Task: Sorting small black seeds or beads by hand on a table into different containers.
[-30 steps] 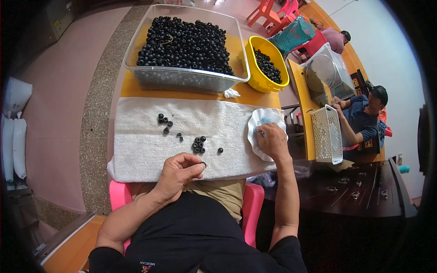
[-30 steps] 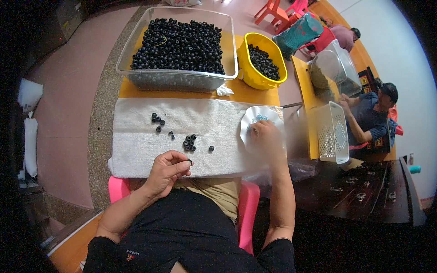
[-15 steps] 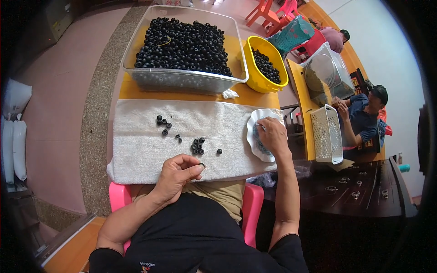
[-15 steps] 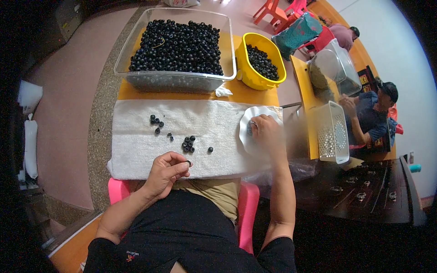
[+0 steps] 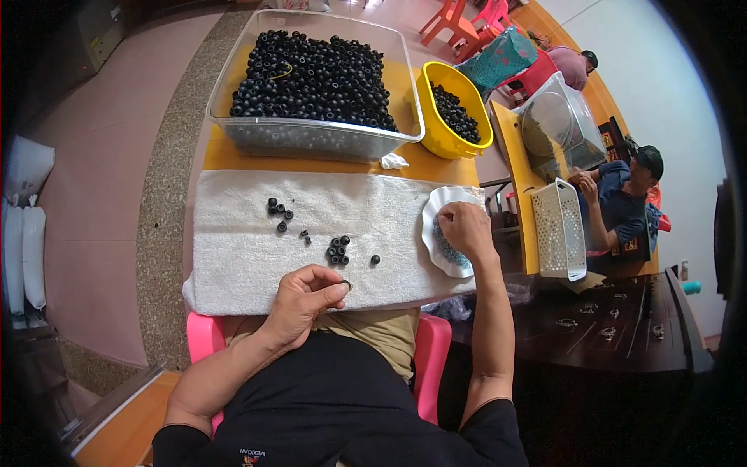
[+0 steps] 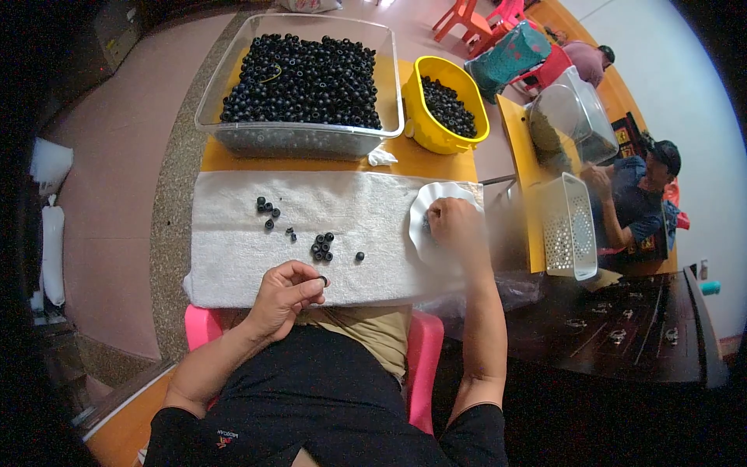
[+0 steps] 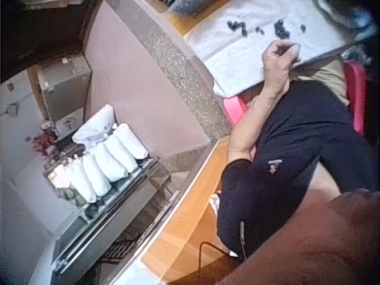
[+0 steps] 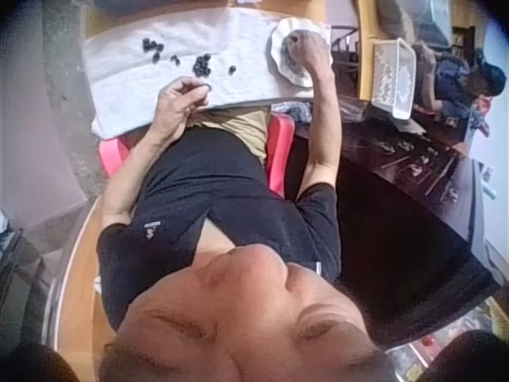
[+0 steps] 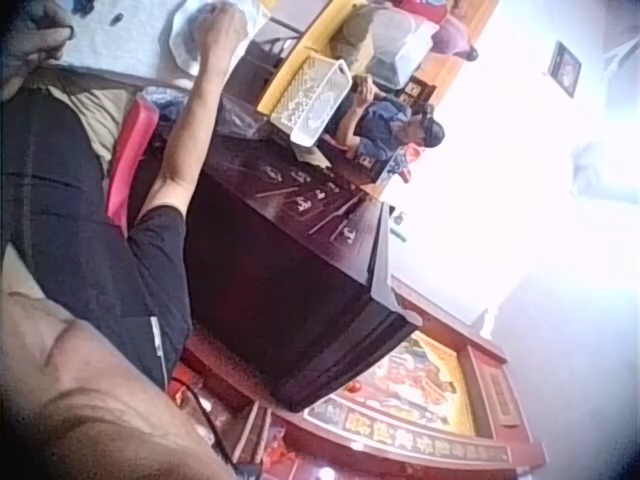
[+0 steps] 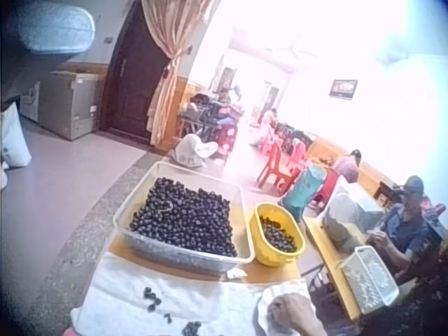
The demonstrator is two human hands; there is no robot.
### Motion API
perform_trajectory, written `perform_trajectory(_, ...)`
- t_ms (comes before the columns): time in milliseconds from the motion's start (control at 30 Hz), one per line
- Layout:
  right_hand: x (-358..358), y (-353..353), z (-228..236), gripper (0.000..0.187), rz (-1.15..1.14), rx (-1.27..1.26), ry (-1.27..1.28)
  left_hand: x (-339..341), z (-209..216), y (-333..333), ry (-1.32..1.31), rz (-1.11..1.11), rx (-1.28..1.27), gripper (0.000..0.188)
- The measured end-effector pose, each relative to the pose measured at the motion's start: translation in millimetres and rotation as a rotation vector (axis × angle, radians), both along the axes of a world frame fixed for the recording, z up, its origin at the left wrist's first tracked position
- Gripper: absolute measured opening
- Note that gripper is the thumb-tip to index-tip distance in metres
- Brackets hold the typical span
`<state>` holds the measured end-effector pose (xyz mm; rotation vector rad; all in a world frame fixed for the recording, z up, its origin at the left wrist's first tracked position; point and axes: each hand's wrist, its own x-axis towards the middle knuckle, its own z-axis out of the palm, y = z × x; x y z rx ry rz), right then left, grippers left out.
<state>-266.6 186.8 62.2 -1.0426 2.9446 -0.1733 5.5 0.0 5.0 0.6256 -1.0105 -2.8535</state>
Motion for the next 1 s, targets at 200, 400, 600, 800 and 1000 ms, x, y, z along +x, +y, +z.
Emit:
perform_trajectory(200, -2.5, 0.0, -2.3, 0.017, -0.006, 0.013, -0.004, -0.4, 1.3, 0.2, -0.004, 0.002, -0.005, 0.012)
perform_trajectory(400, -1.7, -0.1, -0.6, 0.017, 0.022, 0.032, -0.003, -0.2, 2.4, 0.2, -0.012, -0.004, -0.003, 0.012)
perform_trajectory(600, 1.2, 2.8, -0.6, 0.018, 0.101, -0.032, 0.062, -0.2, -1.0, 0.3, -0.007, -0.004, 0.002, 0.012)
perform_trajectory(800, 6.0, 15.7, 2.8, 0.017, 0.207, -0.232, 0.134, 1.4, -1.1, -0.5, 0.0, -0.014, -0.007, 0.012)
perform_trajectory(1000, 15.9, 28.7, -9.4, 0.015, 0.212, -0.437, 0.11, -0.5, 0.0, -0.8, 0.029, -0.018, -0.016, 0.011)
